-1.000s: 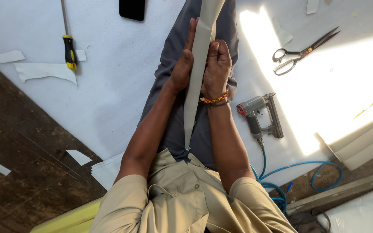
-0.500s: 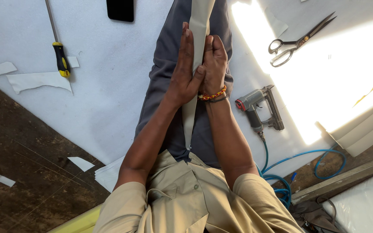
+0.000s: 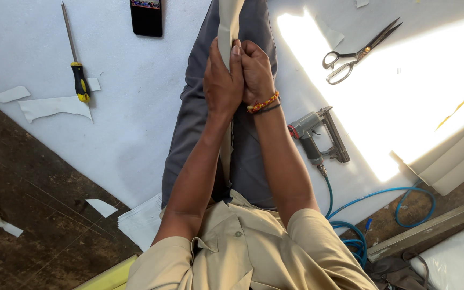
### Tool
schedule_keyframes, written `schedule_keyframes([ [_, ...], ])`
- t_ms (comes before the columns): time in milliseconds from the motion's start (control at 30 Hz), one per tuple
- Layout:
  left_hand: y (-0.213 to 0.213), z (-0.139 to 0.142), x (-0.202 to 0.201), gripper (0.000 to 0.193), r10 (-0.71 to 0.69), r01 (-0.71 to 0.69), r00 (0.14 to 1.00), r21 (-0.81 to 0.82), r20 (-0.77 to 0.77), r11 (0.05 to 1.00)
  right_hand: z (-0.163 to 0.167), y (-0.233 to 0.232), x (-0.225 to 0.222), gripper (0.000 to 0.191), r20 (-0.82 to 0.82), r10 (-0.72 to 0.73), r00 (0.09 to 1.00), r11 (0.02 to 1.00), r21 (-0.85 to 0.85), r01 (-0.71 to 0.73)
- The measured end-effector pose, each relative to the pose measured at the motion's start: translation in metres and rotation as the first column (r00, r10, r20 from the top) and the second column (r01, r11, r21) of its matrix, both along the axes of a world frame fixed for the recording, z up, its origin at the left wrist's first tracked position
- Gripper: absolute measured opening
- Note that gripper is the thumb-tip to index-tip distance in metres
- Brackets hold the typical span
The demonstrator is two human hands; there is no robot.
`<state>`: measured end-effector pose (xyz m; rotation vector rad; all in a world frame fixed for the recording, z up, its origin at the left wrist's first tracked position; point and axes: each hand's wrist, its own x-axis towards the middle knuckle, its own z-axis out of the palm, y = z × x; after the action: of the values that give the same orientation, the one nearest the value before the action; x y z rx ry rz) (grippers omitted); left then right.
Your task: The person sits on the floor with a long foam strip on their lap and wraps it with beige fabric, folding the edges over. They use a hot glue gun to secure the fabric along the strip and finish by picking up a pneumatic nail gun.
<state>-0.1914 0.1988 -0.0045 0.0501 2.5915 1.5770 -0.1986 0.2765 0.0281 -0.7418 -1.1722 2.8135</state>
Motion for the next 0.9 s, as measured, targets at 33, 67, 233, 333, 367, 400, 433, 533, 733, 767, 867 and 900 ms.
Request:
schedule_keyframes([
  [33, 0.0, 0.0, -0.001, 0.053, -0.004, 0.004, 1.0, -0.015, -0.009, 1.0, 0.0, 0.003, 0.002, 0.017, -0.015, 0.027, 1.0, 0.996, -0.089, -0.029],
  [67, 0.0, -0.001, -0.001, 0.053, -0.007, 0.007, 1.0, -0.031, -0.017, 1.0, -0.001, 0.008, 0.007, 0.017, -0.013, 0.022, 1.0, 0.999, -0.047, -0.023],
  [233, -0.004, -0.009, -0.004, 0.042, -0.004, 0.007, 0.996, -0.039, 0.085, 0.999, -0.006, 0.057, 0.09, 0.013, 0.044, -0.038, 0.998, 0.809, 0.587, 0.005],
  [333, -0.003, -0.014, -0.003, 0.037, -0.019, 0.017, 0.996, 0.014, 0.088, 1.0, -0.011, 0.093, 0.183, 0.02, 0.253, -0.121, 0.96, 0.2, 0.953, -0.226],
  [367, -0.001, -0.016, -0.003, 0.036, -0.018, 0.017, 0.998, 0.028, 0.061, 0.999, -0.017, 0.101, 0.211, 0.025, 0.344, -0.175, 0.922, -0.061, 0.931, -0.359],
  [400, -0.001, -0.017, -0.001, 0.035, -0.02, 0.018, 0.999, 0.038, 0.036, 0.999, -0.024, 0.106, 0.236, 0.033, 0.374, -0.141, 0.917, -0.145, 0.908, -0.393],
  [433, 0.0, -0.019, 0.0, 0.036, -0.027, 0.025, 0.998, 0.036, 0.05, 0.999, -0.031, 0.108, 0.257, 0.041, 0.409, -0.112, 0.906, -0.226, 0.877, -0.424],
  [533, 0.0, -0.021, 0.003, 0.038, -0.034, 0.031, 0.996, 0.026, 0.086, 0.999, -0.053, 0.104, 0.291, 0.055, 0.448, -0.115, 0.887, -0.312, 0.831, -0.46],
  [733, -0.016, -0.019, 0.003, 0.034, -0.112, 0.098, 0.992, 0.198, 0.06, 0.975, -0.068, 0.119, 0.286, 0.049, 0.552, -0.131, 0.824, -0.213, 0.796, -0.567],
  [767, -0.019, -0.02, 0.002, 0.034, -0.123, 0.099, 0.989, 0.254, 0.079, 0.962, -0.069, 0.127, 0.286, 0.041, 0.59, -0.108, 0.8, -0.191, 0.777, -0.6],
  [867, -0.024, -0.024, 0.002, 0.034, -0.197, 0.151, 0.978, 0.428, 0.064, 0.891, -0.053, 0.153, 0.282, 0.041, 0.653, -0.216, 0.726, -0.06, 0.733, -0.677],
  [900, -0.024, -0.027, 0.002, 0.035, -0.227, 0.176, 0.973, 0.485, 0.048, 0.857, -0.041, 0.162, 0.279, 0.04, 0.577, -0.157, 0.802, -0.014, 0.81, -0.586],
])
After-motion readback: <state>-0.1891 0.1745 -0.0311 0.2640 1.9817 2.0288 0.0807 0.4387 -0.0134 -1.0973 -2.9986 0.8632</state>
